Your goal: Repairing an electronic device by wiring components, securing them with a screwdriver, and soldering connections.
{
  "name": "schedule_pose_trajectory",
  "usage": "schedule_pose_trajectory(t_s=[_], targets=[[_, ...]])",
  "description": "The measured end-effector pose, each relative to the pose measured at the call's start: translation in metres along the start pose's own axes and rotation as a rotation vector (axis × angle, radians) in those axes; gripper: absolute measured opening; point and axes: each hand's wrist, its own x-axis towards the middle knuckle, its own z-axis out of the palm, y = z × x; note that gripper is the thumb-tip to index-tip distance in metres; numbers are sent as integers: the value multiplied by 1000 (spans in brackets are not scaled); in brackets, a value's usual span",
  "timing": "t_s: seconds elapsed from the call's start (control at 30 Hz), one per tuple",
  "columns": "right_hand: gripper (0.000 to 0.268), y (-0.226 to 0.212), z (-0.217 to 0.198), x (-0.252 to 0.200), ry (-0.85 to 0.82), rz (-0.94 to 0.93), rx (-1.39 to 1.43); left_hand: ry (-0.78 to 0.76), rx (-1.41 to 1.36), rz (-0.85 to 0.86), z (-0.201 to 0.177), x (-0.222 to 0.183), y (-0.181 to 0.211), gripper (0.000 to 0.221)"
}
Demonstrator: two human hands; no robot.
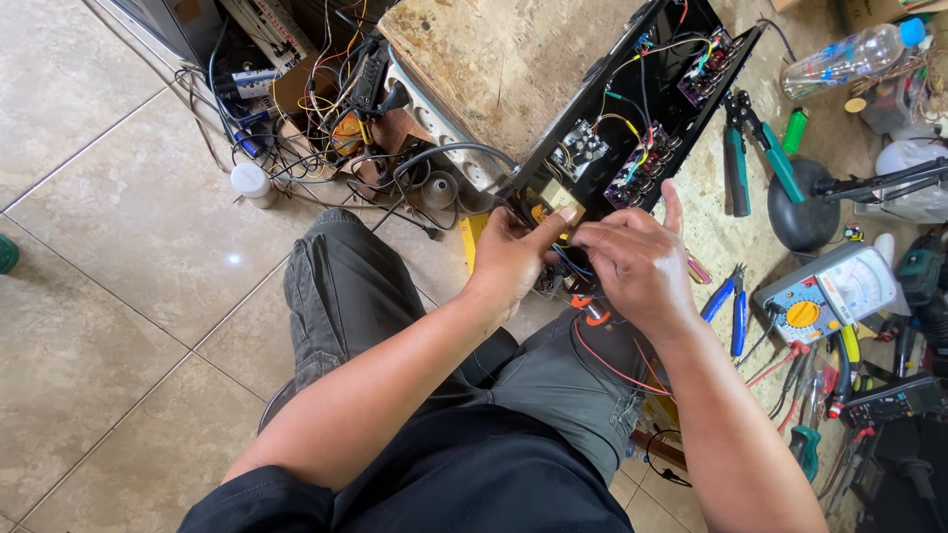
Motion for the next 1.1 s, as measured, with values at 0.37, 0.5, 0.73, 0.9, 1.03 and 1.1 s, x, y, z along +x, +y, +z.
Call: schedule_pose_trajectory(t_s=[0.37,0.5,0.73,0.9,1.03,1.1], targets=[[11,0,-4,6,-14,51,11,11,22,-12,-2,-11,15,56],[12,-7,-5,-2,-14,80,-5,-9,-70,-7,1,-6,5,58],[10,4,2,-8,-29,147,11,-6,-75,15,0,1,-2,58],[11,-1,-9,4,-125,119,-21,-34,12,17,-2,1,-1,59],[12,3,-9,9,-186,93,-42,-28,8,8,-2,-7,10,60],[12,1,-13,12,-218,95,-52,-49,42,11,1,-1,7,60]])
